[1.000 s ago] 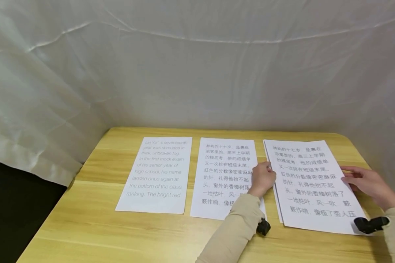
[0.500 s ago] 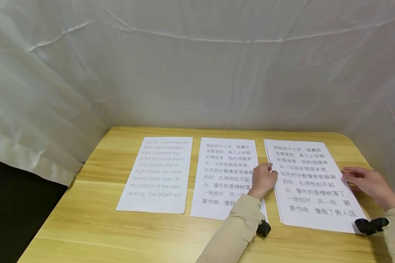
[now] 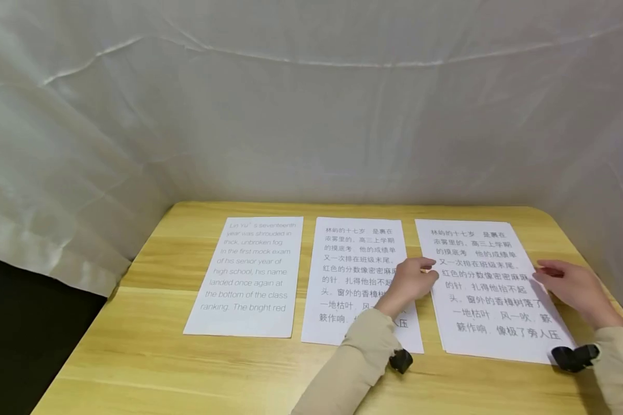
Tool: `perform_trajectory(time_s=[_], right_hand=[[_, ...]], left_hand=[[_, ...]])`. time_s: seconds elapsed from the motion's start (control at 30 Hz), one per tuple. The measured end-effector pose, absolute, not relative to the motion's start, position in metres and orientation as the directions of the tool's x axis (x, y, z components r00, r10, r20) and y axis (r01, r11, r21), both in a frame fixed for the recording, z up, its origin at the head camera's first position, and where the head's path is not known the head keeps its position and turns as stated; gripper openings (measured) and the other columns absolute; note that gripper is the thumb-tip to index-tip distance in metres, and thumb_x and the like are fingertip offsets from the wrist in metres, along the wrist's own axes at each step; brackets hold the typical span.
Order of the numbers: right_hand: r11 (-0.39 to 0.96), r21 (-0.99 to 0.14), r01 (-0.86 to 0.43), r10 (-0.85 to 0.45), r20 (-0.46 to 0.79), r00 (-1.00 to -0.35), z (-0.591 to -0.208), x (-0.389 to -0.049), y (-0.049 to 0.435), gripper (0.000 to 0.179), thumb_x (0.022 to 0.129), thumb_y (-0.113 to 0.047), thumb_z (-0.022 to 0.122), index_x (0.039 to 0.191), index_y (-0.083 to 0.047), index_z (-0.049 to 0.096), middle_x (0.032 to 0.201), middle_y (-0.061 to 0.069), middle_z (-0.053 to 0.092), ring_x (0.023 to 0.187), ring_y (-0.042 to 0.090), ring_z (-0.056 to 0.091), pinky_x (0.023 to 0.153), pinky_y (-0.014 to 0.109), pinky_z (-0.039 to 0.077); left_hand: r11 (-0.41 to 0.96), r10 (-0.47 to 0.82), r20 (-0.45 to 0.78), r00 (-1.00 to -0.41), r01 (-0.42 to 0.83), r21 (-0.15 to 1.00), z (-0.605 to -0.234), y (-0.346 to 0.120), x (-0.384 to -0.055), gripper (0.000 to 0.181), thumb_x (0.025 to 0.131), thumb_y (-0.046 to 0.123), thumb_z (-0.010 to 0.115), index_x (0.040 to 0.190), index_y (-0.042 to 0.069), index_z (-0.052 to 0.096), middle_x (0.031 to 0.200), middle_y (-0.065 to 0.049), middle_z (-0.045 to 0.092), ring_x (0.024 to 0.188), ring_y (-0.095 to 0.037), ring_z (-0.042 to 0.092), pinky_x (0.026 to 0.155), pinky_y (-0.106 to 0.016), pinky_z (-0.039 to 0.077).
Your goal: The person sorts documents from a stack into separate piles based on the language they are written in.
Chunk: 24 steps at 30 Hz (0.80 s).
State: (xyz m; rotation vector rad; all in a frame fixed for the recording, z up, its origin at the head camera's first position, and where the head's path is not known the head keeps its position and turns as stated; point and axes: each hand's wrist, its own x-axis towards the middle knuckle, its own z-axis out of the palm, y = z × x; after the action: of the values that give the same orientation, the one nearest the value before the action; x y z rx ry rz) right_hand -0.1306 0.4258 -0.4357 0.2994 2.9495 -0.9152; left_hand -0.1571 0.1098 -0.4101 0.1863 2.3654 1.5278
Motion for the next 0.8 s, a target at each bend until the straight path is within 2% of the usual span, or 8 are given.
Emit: perform_trajectory(time_s=[0.03,0.07,0.27,0.47,0.63,0.8], right_hand=[[0.813,-0.55,0.191,0.172,-0.087,-0.981,-0.432,-0.13,0.421,0.058,0.098,-0.027,0.054,0.129,0.022,0.042,0.116,0.039,0.049,0.091,0.04,0.053,0.058,0.021,0.042],[0.818,-0.545,0.184,0.17,-0.077,-0.982,-0.429,-0.13,0.416,0.057,0.099,-0.026,0.053,0.128,0.022,0.043,0.115,0.039,0.05,0.092,0.042,0.052,0.06,0.024,0.041],[0.819,-0.56,0.127,0.117,-0.054,-0.992,-0.413,-0.129,0.381,0.056,0.1,-0.027,0.05,0.129,0.02,0.044,0.114,0.038,0.053,0.094,0.043,0.053,0.069,0.036,0.039],[0.823,-0.568,0.021,0.016,-0.014,-1.0,-0.404,-0.128,0.341,0.05,0.1,-0.025,0.053,0.129,0.014,0.049,0.113,0.036,0.057,0.096,0.043,0.056,0.072,0.043,0.044],[0.803,-0.59,-0.08,-0.076,0.031,-0.997,-0.401,-0.127,0.308,0.044,0.098,-0.019,0.057,0.129,0.012,0.052,0.11,0.028,0.062,0.098,0.04,0.058,0.077,0.046,0.045],[0.778,-0.612,-0.142,-0.144,0.046,-0.989,-0.4,-0.13,0.284,0.042,0.097,-0.018,0.059,0.129,0.008,0.055,0.107,0.021,0.065,0.098,0.037,0.06,0.079,0.047,0.045]], left_hand=[[0.432,0.305,-0.186,-0.934,-0.039,0.901,-0.408,0.107,-0.156,0.031,0.09,0.019,0.063,0.12,0.013,0.069,0.112,0.004,0.066,0.092,-0.006,0.059,0.075,-0.021,0.047],[0.44,0.329,-0.182,-0.927,-0.02,0.898,-0.407,0.104,-0.156,0.032,0.091,0.02,0.063,0.122,0.014,0.068,0.112,0.005,0.066,0.092,-0.006,0.059,0.074,-0.021,0.048],[0.475,0.454,-0.116,-0.883,0.13,0.87,-0.398,0.079,-0.156,0.037,0.095,0.023,0.061,0.13,0.012,0.062,0.119,-0.001,0.063,0.095,-0.005,0.058,0.072,-0.019,0.048],[0.472,0.524,-0.02,-0.852,0.27,0.839,-0.395,0.047,-0.161,0.041,0.097,0.02,0.056,0.136,0.008,0.055,0.128,-0.003,0.061,0.106,-0.008,0.059,0.087,-0.019,0.046],[0.455,0.528,0.012,-0.849,0.295,0.84,-0.401,0.017,-0.163,0.042,0.099,0.019,0.054,0.139,0.007,0.052,0.127,-0.004,0.062,0.11,-0.012,0.058,0.094,-0.024,0.044],[0.443,0.441,0.013,-0.897,0.231,0.866,-0.403,-0.016,-0.17,0.043,0.098,0.018,0.054,0.139,0.005,0.052,0.125,-0.007,0.062,0.112,-0.019,0.057,0.094,-0.031,0.046]])
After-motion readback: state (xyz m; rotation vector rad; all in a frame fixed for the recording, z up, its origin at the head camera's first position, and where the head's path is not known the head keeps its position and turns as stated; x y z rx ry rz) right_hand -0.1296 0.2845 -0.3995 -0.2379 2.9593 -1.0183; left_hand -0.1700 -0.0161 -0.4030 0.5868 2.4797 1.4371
